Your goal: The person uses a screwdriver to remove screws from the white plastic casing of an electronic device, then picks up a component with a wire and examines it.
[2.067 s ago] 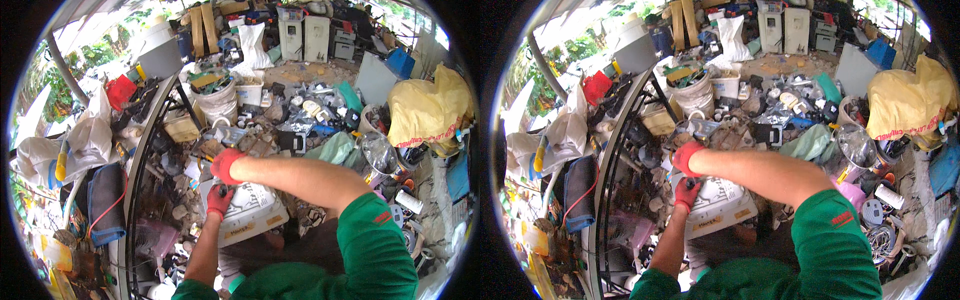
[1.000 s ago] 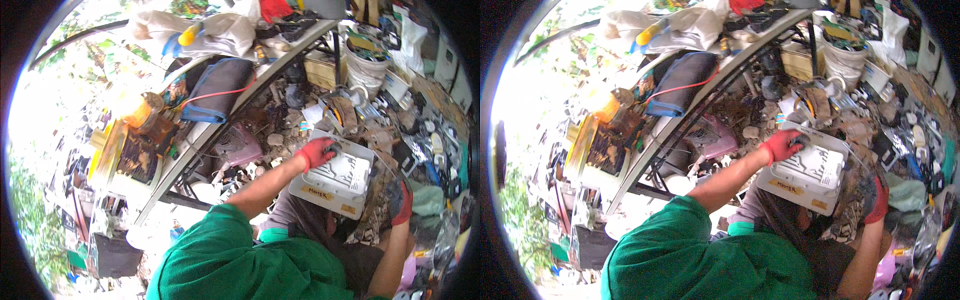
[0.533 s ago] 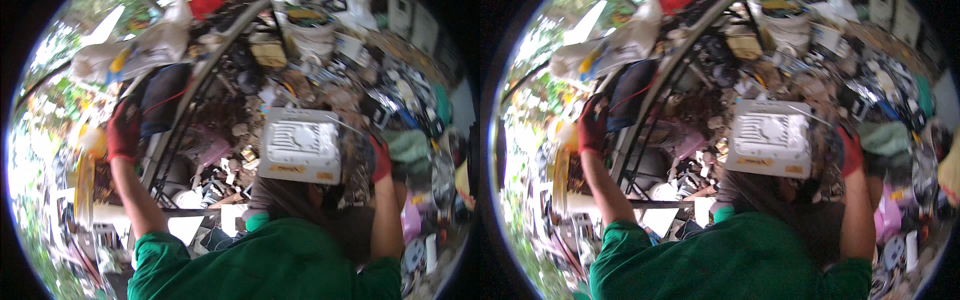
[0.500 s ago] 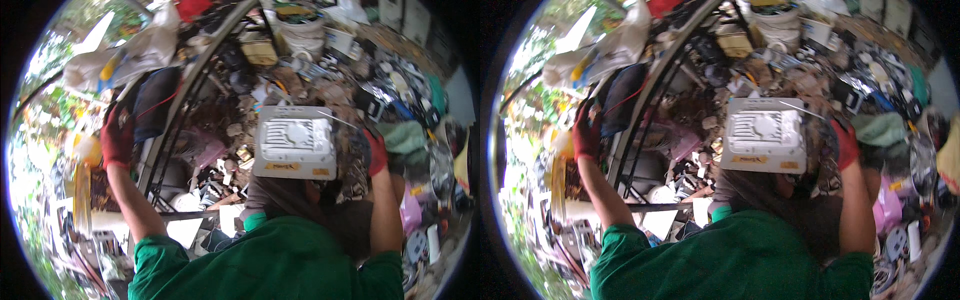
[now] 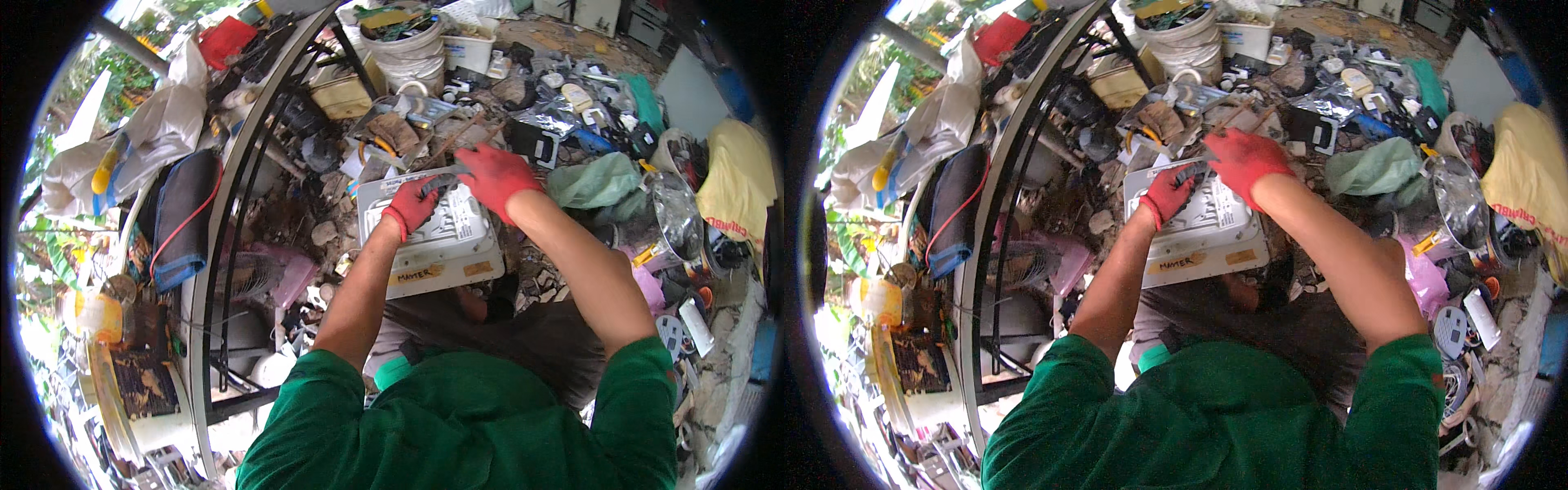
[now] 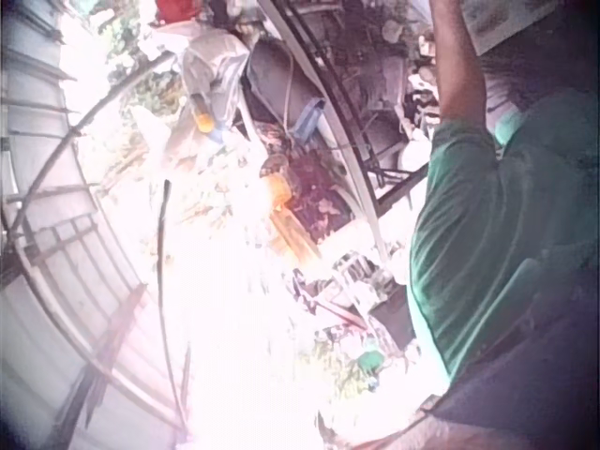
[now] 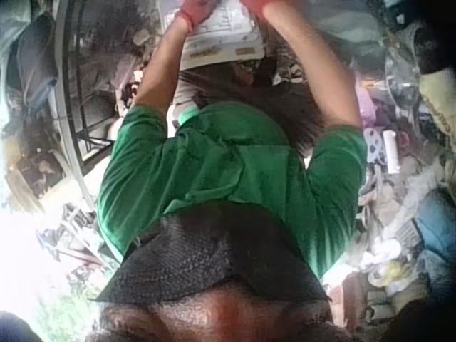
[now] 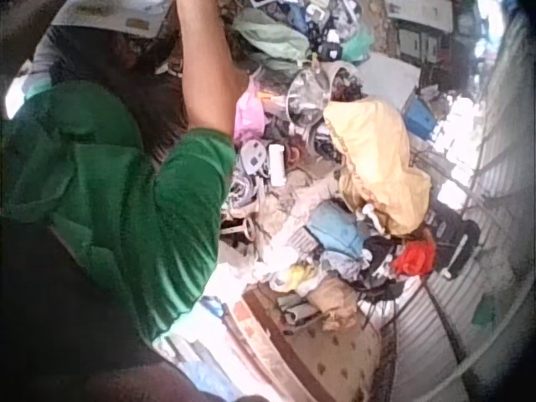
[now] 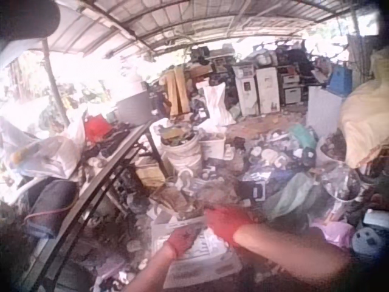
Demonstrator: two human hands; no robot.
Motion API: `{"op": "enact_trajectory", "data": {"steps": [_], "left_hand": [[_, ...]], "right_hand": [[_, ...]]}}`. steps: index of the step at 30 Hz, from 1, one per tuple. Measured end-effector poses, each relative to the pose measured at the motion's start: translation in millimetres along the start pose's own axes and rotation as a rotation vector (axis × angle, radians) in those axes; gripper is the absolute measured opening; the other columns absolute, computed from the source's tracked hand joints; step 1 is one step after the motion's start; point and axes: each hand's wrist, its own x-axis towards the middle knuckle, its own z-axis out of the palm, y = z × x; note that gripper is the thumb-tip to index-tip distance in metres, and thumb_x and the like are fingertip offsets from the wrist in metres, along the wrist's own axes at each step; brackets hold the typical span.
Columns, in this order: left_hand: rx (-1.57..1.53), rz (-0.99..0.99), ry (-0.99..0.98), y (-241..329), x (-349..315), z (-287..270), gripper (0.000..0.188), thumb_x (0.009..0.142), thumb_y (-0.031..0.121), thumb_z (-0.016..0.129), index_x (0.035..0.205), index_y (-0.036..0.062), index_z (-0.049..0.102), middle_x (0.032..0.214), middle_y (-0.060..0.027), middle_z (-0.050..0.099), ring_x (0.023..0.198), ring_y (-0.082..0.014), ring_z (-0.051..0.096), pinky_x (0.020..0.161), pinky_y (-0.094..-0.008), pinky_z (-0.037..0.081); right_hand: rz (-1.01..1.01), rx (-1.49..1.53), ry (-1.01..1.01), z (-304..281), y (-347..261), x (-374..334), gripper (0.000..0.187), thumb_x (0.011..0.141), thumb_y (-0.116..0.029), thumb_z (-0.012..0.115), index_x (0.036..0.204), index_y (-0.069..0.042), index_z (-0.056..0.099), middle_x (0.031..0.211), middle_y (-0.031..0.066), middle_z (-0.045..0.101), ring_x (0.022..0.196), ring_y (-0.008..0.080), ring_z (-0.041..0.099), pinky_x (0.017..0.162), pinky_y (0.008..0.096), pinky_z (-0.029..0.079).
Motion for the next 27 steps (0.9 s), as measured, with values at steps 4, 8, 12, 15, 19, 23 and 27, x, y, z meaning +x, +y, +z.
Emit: {"op": "enact_trajectory", "data": {"steps": [4,8,12,15,19,23,27], "left_hand": [[-0.340,0.114,-0.007,-37,20,10,0.029,0.090,0.004,0.053,0.117,0.0019,0.062,0.089,-0.0073,0.068,0.081,-0.0123,0.058,0.077,-0.0287,0.049],[-0.403,0.188,0.021,-53,23,23,0.029,0.094,0.007,0.052,0.121,0.0021,0.061,0.100,-0.0018,0.069,0.092,-0.0089,0.058,0.085,-0.0261,0.047],[-0.424,0.121,0.149,-77,23,27,0.025,0.092,0.013,0.058,0.113,-0.0002,0.062,0.091,-0.0135,0.071,0.080,-0.0147,0.062,0.075,-0.0300,0.049],[-0.343,0.175,0.211,-80,17,27,0.025,0.092,0.013,0.058,0.112,-0.0001,0.063,0.089,-0.0131,0.071,0.079,-0.0152,0.062,0.075,-0.0297,0.050],[-0.323,0.137,0.187,-68,15,25,0.025,0.092,0.013,0.058,0.112,0.0002,0.063,0.093,-0.0131,0.070,0.083,-0.0149,0.062,0.079,-0.0308,0.049],[-0.265,0.148,0.167,-75,18,27,0.024,0.092,0.011,0.056,0.112,0.0008,0.062,0.090,-0.0140,0.069,0.081,-0.0198,0.062,0.078,-0.0322,0.049],[-0.298,0.162,0.182,-84,19,30,0.026,0.092,0.013,0.057,0.114,-0.0006,0.061,0.095,-0.0173,0.068,0.086,-0.0241,0.064,0.081,-0.0335,0.049]], "right_hand": [[-0.090,-0.095,-0.023,2,-4,37,0.024,0.089,-0.026,0.059,0.103,-0.007,0.063,0.110,0.0170,0.066,0.099,0.0364,0.065,0.078,0.0480,0.053],[-0.092,-0.133,-0.013,23,4,53,0.024,0.089,-0.026,0.060,0.102,-0.006,0.063,0.102,0.0166,0.068,0.095,0.0358,0.067,0.076,0.0478,0.053],[-0.055,-0.126,-0.058,21,-21,52,0.026,0.089,-0.029,0.059,0.102,-0.006,0.061,0.101,0.0166,0.068,0.095,0.0363,0.066,0.076,0.0477,0.052],[-0.039,-0.129,-0.067,18,-24,52,0.028,0.090,-0.031,0.058,0.101,-0.006,0.058,0.098,0.0175,0.067,0.092,0.0385,0.065,0.076,0.0488,0.052],[0.032,-0.145,-0.145,12,-30,53,0.027,0.090,-0.030,0.058,0.098,-0.005,0.061,0.099,0.0187,0.068,0.094,0.0383,0.065,0.078,0.0487,0.051],[0.089,-0.146,-0.179,12,-33,59,0.028,0.089,-0.030,0.058,0.100,-0.005,0.065,0.103,0.0185,0.068,0.098,0.0368,0.065,0.081,0.0466,0.052],[0.154,-0.148,-0.241,6,-42,59,0.027,0.087,-0.025,0.057,0.100,-0.004,0.068,0.105,0.0180,0.069,0.097,0.0359,0.067,0.080,0.0464,0.053]]}}
